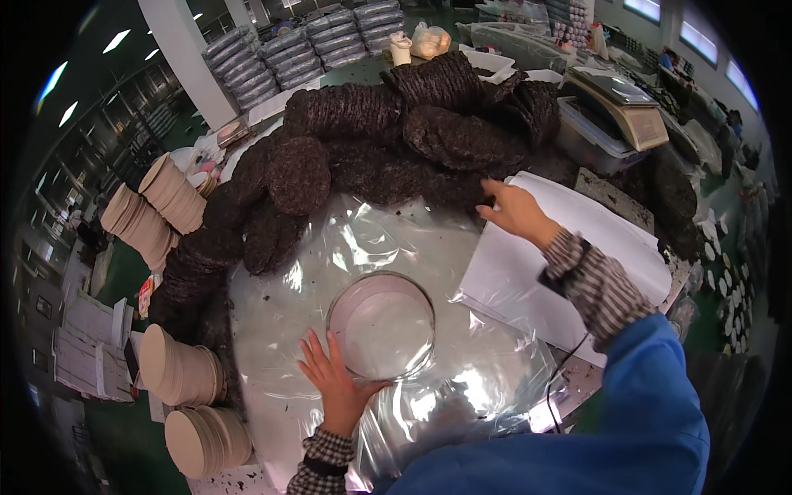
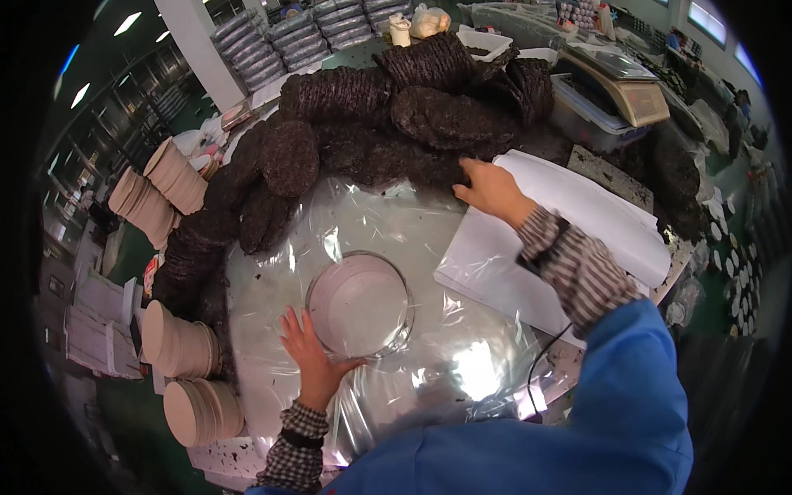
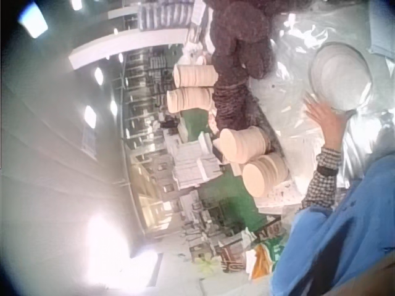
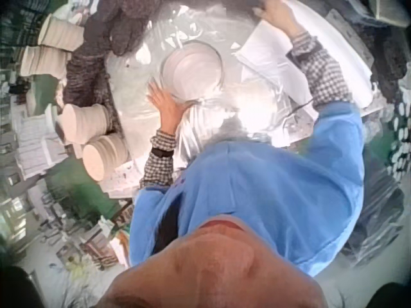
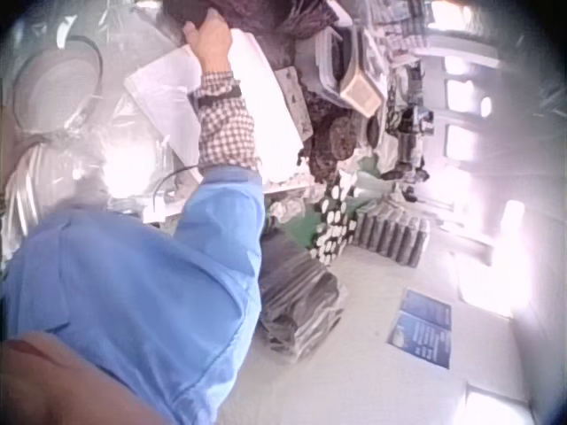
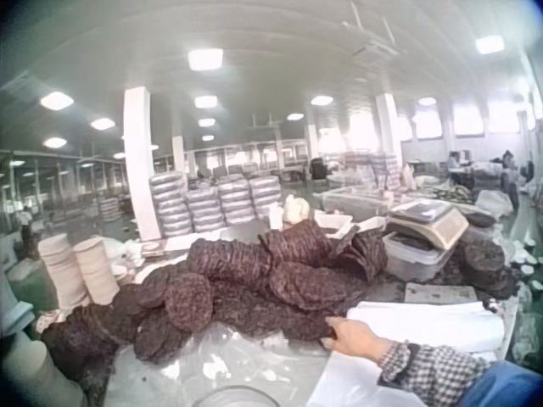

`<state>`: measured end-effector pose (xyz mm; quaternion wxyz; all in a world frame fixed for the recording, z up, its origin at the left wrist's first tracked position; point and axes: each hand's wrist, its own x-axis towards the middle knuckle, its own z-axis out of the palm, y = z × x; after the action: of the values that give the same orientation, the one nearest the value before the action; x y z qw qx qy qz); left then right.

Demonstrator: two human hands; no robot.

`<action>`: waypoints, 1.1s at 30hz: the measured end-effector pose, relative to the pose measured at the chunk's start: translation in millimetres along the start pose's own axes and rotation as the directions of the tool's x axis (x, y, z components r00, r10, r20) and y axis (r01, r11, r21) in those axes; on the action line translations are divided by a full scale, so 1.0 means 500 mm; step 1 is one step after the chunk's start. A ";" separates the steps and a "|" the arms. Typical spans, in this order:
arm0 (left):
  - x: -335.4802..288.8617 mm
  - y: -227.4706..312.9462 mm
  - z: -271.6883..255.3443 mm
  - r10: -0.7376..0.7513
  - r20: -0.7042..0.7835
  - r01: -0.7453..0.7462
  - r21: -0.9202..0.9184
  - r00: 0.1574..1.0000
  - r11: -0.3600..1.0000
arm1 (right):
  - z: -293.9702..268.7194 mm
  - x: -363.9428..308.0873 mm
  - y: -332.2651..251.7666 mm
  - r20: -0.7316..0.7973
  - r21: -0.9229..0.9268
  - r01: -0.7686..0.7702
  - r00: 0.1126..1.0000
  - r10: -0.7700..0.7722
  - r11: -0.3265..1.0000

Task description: The person repeatedly picks up dark compressed tea cakes, places them into a metal ring mold on a plastic sheet, and wraps each cake with a white paper label. The person then removes the wrapped cake from the mold and sets it aside, repeating the process for multiple units.

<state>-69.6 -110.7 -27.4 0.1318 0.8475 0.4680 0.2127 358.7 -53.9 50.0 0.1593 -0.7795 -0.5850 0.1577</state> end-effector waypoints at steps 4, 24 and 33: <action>0.001 0.013 0.100 -0.316 0.152 0.329 -0.072 0.936 0.941 | 0.174 0.160 0.104 -0.094 -0.654 0.101 0.972 -0.213 0.749; -0.291 -0.312 -0.426 -0.293 -0.311 0.413 0.458 0.904 0.787 | -0.062 0.041 0.049 0.029 0.968 0.001 0.993 -0.117 0.251; -0.221 -0.173 -0.459 0.106 -0.714 0.428 0.525 0.692 0.735 | -0.074 0.000 0.003 0.047 0.830 0.064 0.982 -0.184 0.554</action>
<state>-296.6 -153.5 110.4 -0.3437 0.6416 0.6030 0.3265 376.2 -56.5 82.5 0.4779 -0.5594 -0.5057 0.4505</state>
